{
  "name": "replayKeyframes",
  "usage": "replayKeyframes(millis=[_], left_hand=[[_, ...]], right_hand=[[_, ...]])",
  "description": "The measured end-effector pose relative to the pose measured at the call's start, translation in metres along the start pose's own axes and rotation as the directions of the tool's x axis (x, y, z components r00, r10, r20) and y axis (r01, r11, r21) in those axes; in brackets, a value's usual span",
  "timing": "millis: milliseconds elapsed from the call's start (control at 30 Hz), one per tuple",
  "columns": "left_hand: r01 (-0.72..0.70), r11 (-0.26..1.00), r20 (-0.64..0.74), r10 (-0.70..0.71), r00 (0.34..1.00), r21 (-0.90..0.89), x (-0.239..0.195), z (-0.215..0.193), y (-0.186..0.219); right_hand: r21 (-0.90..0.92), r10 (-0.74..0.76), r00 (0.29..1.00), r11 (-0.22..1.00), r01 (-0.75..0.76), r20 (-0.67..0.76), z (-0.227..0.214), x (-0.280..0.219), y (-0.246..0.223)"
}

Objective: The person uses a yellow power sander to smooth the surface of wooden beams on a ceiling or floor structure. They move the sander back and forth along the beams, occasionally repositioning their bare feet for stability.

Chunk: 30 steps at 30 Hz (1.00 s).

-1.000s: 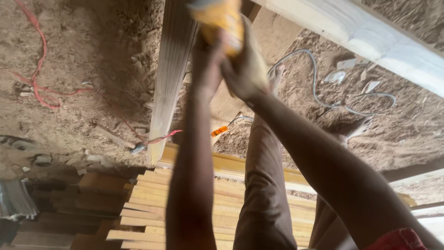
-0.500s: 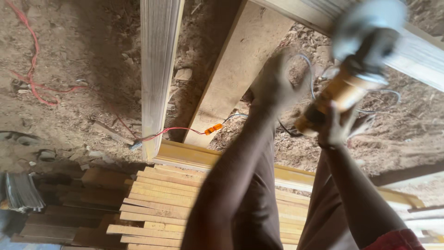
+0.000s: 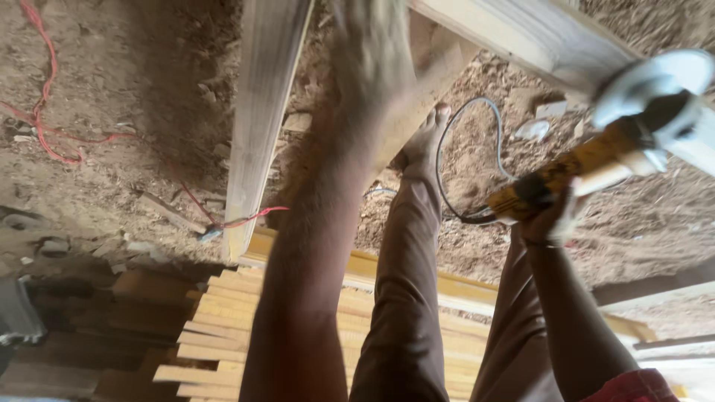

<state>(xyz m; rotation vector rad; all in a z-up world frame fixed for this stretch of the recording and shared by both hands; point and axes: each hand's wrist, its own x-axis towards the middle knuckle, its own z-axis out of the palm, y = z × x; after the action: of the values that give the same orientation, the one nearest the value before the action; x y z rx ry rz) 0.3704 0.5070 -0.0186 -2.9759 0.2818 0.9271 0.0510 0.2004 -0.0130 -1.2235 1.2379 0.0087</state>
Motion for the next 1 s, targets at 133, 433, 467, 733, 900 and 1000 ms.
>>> replayKeyframes(millis=[133, 433, 467, 733, 900, 1000], left_hand=[[-0.091, 0.799, -0.147, 0.004, 0.989, -0.594, -0.102, 0.007, 0.060], [0.322, -0.046, 0.321, -0.294, 0.900, -0.946, -0.070, -0.015, 0.023], [0.214, -0.079, 0.228, -0.358, 0.905, -0.974, -0.064, -0.015, 0.006], [0.106, -0.246, 0.184, -0.322, 0.929, -0.963, -0.067, -0.014, -0.064], [0.003, -0.263, 0.111, -0.394, 0.913, -0.965, -0.107, 0.012, -0.070], [0.019, -0.301, 0.150, -0.419, 0.895, -0.953, -0.135, 0.029, -0.074]], right_hand=[[-0.245, 0.085, 0.993, 0.968, -0.061, 0.087, 0.064, -0.019, -0.008], [-0.295, -0.147, 0.711, 0.838, 0.459, 0.688, 0.280, -0.031, -0.044], [-0.286, -0.153, 0.687, 0.829, 0.480, 0.711, 0.301, -0.029, -0.045], [-0.235, -0.276, 0.556, 0.697, 0.677, 0.784, 0.366, -0.047, -0.038], [-0.363, -0.117, 0.570, 0.663, 0.655, 0.813, 0.349, -0.077, -0.022], [-0.330, -0.071, 0.537, 0.719, 0.611, 0.841, 0.341, -0.096, -0.007]])
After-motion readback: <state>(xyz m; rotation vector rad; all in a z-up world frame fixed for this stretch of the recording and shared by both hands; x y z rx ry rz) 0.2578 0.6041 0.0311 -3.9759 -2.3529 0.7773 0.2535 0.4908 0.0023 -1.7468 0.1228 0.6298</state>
